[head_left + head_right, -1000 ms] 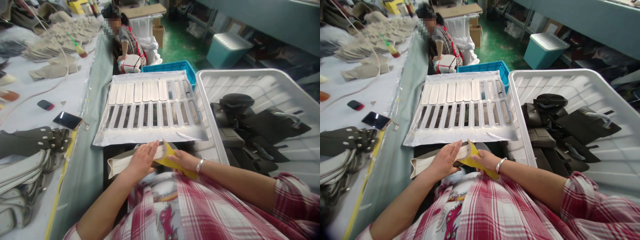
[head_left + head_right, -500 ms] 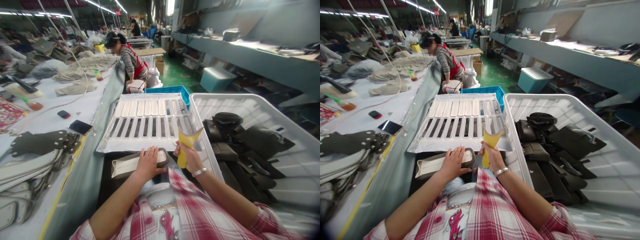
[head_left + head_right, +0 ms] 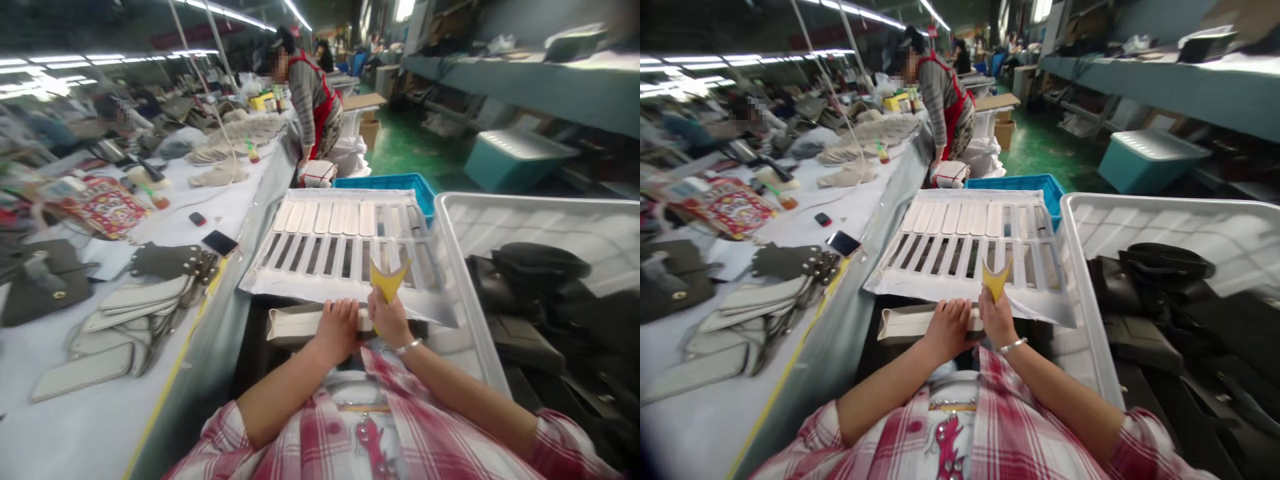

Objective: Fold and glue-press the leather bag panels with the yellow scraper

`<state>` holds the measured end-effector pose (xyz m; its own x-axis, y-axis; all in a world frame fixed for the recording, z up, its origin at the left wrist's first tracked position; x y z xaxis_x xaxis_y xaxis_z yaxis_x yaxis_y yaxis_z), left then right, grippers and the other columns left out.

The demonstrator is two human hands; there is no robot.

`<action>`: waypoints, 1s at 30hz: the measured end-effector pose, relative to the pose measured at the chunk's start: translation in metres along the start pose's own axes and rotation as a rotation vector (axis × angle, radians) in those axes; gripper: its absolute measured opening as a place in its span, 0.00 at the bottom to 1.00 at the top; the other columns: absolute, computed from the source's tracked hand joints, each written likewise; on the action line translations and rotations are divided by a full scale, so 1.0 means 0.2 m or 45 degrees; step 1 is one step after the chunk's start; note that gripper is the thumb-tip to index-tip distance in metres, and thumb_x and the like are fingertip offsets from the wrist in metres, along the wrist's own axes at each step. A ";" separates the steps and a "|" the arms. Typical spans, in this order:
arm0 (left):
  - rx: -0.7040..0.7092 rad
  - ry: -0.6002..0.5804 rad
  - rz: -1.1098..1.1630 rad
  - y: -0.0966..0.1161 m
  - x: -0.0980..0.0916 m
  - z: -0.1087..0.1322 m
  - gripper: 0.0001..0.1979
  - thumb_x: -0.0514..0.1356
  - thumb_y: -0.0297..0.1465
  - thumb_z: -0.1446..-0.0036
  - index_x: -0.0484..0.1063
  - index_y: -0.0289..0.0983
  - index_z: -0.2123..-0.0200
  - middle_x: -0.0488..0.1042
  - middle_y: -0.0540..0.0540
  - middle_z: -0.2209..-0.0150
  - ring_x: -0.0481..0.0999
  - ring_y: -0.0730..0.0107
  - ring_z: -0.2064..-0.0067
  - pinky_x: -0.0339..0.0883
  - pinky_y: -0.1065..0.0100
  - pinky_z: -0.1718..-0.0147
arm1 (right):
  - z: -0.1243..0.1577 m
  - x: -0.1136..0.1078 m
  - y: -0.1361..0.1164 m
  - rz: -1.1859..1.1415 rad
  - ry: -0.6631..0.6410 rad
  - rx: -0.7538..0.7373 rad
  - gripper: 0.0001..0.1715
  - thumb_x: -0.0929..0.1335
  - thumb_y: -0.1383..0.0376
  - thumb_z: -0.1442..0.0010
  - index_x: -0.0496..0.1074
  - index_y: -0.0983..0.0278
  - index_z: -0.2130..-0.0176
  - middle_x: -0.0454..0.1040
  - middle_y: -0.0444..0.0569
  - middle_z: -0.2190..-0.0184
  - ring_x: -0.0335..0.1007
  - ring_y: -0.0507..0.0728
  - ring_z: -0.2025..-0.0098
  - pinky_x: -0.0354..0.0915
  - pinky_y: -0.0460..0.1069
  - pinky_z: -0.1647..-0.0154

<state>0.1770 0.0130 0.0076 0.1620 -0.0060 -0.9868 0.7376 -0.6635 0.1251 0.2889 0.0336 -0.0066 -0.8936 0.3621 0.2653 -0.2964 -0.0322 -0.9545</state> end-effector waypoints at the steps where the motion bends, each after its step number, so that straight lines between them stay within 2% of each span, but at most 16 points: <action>1: 0.032 0.021 0.030 -0.01 -0.03 0.03 0.41 0.59 0.47 0.50 0.54 0.27 0.41 0.62 0.31 0.44 0.60 0.48 0.43 0.48 0.48 0.43 | 0.00 0.02 -0.02 0.089 -0.106 0.005 0.23 0.66 0.46 0.47 0.57 0.60 0.67 0.57 0.34 0.85 0.48 0.45 0.87 0.47 0.42 0.88; 3: 0.048 0.128 0.114 -0.09 -0.10 0.14 0.38 0.56 0.46 0.46 0.52 0.30 0.39 0.60 0.33 0.41 0.57 0.51 0.40 0.42 0.47 0.41 | -0.02 0.07 -0.06 0.379 -0.339 0.000 0.21 0.63 0.46 0.44 0.59 0.61 0.66 0.63 0.38 0.83 0.54 0.47 0.86 0.54 0.43 0.86; 4: -0.009 0.229 0.176 -0.17 -0.14 0.23 0.35 0.54 0.45 0.44 0.52 0.32 0.39 0.59 0.35 0.41 0.56 0.53 0.39 0.40 0.47 0.40 | -0.03 0.09 -0.07 0.549 -0.473 0.012 0.22 0.62 0.46 0.42 0.61 0.62 0.66 0.66 0.40 0.81 0.59 0.48 0.84 0.57 0.44 0.83; 5: -0.123 0.351 0.261 -0.26 -0.19 0.32 0.31 0.53 0.43 0.42 0.52 0.34 0.39 0.59 0.37 0.40 0.56 0.55 0.39 0.39 0.48 0.39 | -0.04 0.11 -0.09 0.704 -0.603 0.025 0.22 0.61 0.47 0.42 0.63 0.63 0.66 0.69 0.43 0.80 0.63 0.50 0.81 0.60 0.44 0.81; 7: -0.507 0.648 0.553 -0.52 -0.22 0.54 0.26 0.50 0.39 0.39 0.54 0.37 0.40 0.60 0.39 0.40 0.57 0.59 0.39 0.43 0.53 0.39 | -0.05 0.17 -0.10 0.955 -0.884 0.095 0.22 0.62 0.48 0.43 0.66 0.65 0.65 0.72 0.47 0.75 0.68 0.52 0.76 0.64 0.45 0.78; 9: -0.843 0.823 1.060 -0.73 -0.14 0.71 0.25 0.48 0.41 0.38 0.56 0.38 0.41 0.61 0.41 0.41 0.58 0.61 0.39 0.49 0.56 0.40 | -0.06 0.25 -0.11 1.169 -1.152 0.167 0.21 0.63 0.50 0.43 0.67 0.64 0.59 0.73 0.49 0.70 0.69 0.53 0.75 0.64 0.45 0.78; 11: -0.981 0.853 1.588 -0.84 0.00 0.75 0.26 0.45 0.45 0.38 0.58 0.37 0.42 0.63 0.40 0.42 0.61 0.60 0.40 0.54 0.57 0.43 | -0.09 0.32 -0.10 1.389 -1.357 0.180 0.23 0.64 0.53 0.43 0.64 0.62 0.52 0.74 0.50 0.67 0.70 0.54 0.74 0.63 0.45 0.78; 13: -0.966 0.821 1.934 -0.85 0.11 0.70 0.30 0.41 0.48 0.38 0.63 0.34 0.45 0.66 0.39 0.44 0.63 0.58 0.42 0.57 0.57 0.44 | -0.15 0.40 -0.09 1.583 -1.440 0.096 0.22 0.64 0.55 0.43 0.65 0.62 0.50 0.75 0.51 0.67 0.71 0.56 0.72 0.62 0.46 0.76; 16: -0.899 0.793 2.104 -0.81 0.16 0.59 0.34 0.36 0.51 0.39 0.67 0.31 0.50 0.70 0.38 0.49 0.69 0.57 0.48 0.60 0.57 0.48 | -0.22 0.50 -0.05 1.799 -1.432 -0.070 0.17 0.61 0.58 0.41 0.69 0.63 0.56 0.75 0.53 0.68 0.71 0.58 0.70 0.60 0.48 0.73; 18: -0.915 0.777 2.097 -0.79 0.15 0.56 0.36 0.34 0.51 0.39 0.69 0.32 0.53 0.73 0.39 0.53 0.72 0.58 0.52 0.62 0.58 0.51 | -0.24 0.57 0.00 1.919 -1.400 -0.193 0.16 0.58 0.59 0.38 0.71 0.63 0.63 0.74 0.54 0.70 0.70 0.58 0.70 0.59 0.49 0.72; 21: -0.989 0.731 2.019 -0.78 0.13 0.58 0.36 0.33 0.51 0.39 0.70 0.32 0.56 0.75 0.41 0.58 0.72 0.59 0.56 0.64 0.60 0.54 | -0.24 0.70 0.05 2.023 -1.313 -0.420 0.22 0.55 0.58 0.36 0.68 0.64 0.73 0.73 0.54 0.73 0.69 0.58 0.72 0.57 0.50 0.72; 24: -1.014 0.708 1.997 -0.78 0.12 0.60 0.36 0.33 0.51 0.39 0.71 0.32 0.57 0.75 0.42 0.61 0.72 0.60 0.58 0.64 0.62 0.56 | -0.21 0.87 0.11 2.072 -1.277 -0.691 0.26 0.54 0.55 0.35 0.68 0.64 0.74 0.72 0.54 0.75 0.68 0.58 0.72 0.56 0.51 0.71; 27: -1.026 0.687 2.014 -0.78 0.14 0.61 0.38 0.32 0.53 0.40 0.71 0.33 0.56 0.75 0.42 0.59 0.72 0.59 0.57 0.64 0.61 0.55 | -0.16 1.03 0.16 2.078 -1.326 -0.876 0.27 0.56 0.53 0.35 0.70 0.65 0.74 0.73 0.55 0.75 0.68 0.59 0.72 0.55 0.51 0.69; 30: -1.104 0.665 1.990 -0.79 0.19 0.63 0.41 0.32 0.57 0.43 0.71 0.33 0.54 0.74 0.41 0.55 0.70 0.57 0.51 0.61 0.59 0.50 | -0.10 1.16 0.20 2.017 -1.468 -1.018 0.28 0.57 0.51 0.36 0.71 0.66 0.74 0.74 0.55 0.74 0.68 0.58 0.71 0.54 0.51 0.67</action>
<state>-0.0162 0.0247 -0.0618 0.9736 0.1557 0.1668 -0.2006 0.2363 0.9508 0.0762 0.1361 0.0145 -0.0246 -0.1741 -0.9844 0.6303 0.7616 -0.1505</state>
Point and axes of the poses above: each hand's wrist, its own z-axis away from the middle knuckle, its own x-axis out of the palm, y = z × x, the point moved 6 cm from there along -z, towards the middle knuckle
